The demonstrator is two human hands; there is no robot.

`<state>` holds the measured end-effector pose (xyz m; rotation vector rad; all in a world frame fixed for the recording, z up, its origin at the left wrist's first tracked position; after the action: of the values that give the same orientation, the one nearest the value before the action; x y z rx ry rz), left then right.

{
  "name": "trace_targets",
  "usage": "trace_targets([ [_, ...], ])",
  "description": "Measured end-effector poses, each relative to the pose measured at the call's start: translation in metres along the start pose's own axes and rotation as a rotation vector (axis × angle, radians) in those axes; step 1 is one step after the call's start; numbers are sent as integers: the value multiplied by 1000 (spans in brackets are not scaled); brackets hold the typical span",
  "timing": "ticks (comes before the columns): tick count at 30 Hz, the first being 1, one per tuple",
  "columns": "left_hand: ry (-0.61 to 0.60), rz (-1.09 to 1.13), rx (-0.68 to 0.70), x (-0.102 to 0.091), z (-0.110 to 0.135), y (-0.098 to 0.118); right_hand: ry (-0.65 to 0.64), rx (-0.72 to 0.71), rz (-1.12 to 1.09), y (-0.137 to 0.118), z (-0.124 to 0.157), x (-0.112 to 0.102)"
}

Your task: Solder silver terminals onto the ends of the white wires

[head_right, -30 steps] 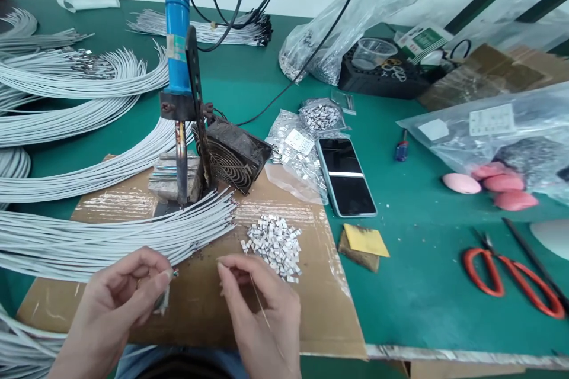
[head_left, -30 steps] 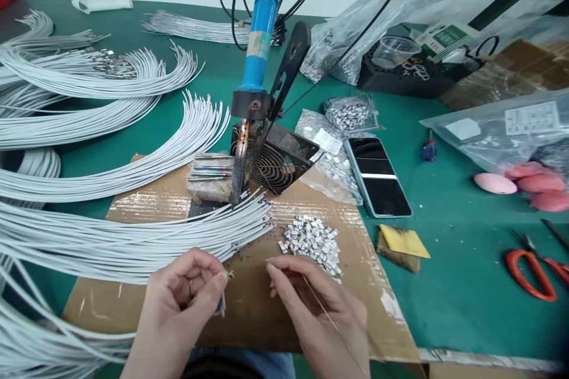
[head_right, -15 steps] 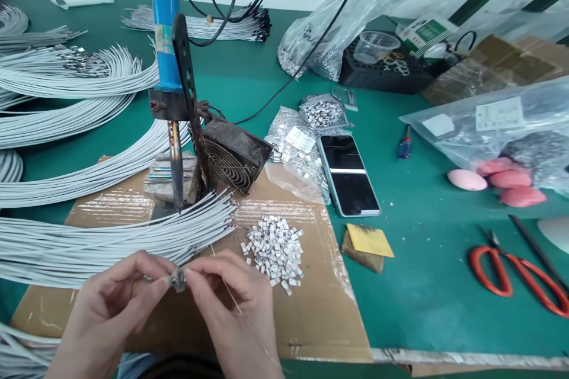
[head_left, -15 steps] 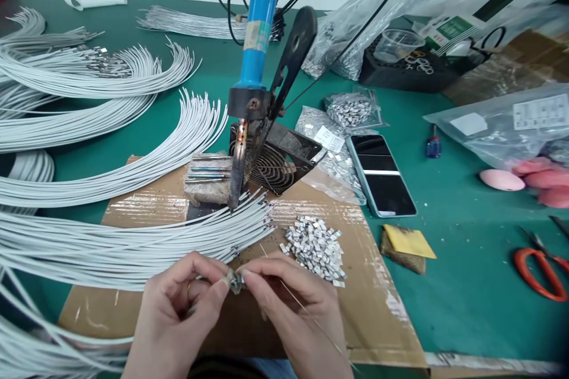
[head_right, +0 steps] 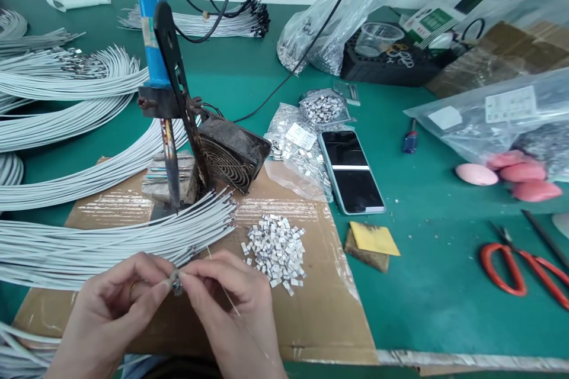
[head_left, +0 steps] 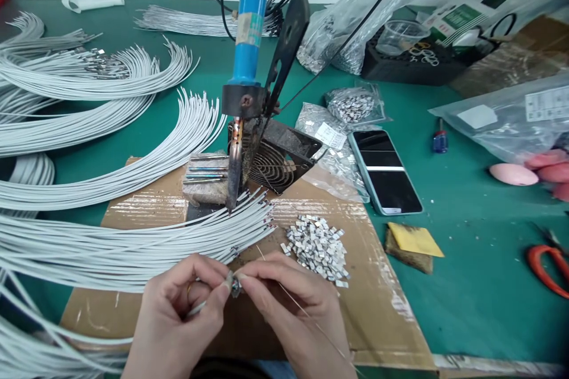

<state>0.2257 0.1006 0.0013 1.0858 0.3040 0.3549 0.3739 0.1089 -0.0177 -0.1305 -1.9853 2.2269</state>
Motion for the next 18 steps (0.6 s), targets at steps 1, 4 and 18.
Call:
trace_targets([
  [1, 3, -1, 1, 0, 0, 0, -2, -3, 1, 0, 0, 0],
  [4, 6, 2, 3, 0, -1, -1, -1, -4, 6, 1, -1, 0],
  [18, -3, 25, -45, 1, -2, -1, -21, -93, 43, 3, -3, -1],
])
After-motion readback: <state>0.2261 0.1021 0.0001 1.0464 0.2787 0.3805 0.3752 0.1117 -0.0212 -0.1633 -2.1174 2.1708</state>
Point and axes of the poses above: each hand's wrist, its own z-axis away from the middle knuckle, its own x-axis out of the palm, y = z × x, the point moved 1 cm from there along -z, towards the middle knuckle, and after that the axes turned 12 degrees about y, right-handed, at the moved point
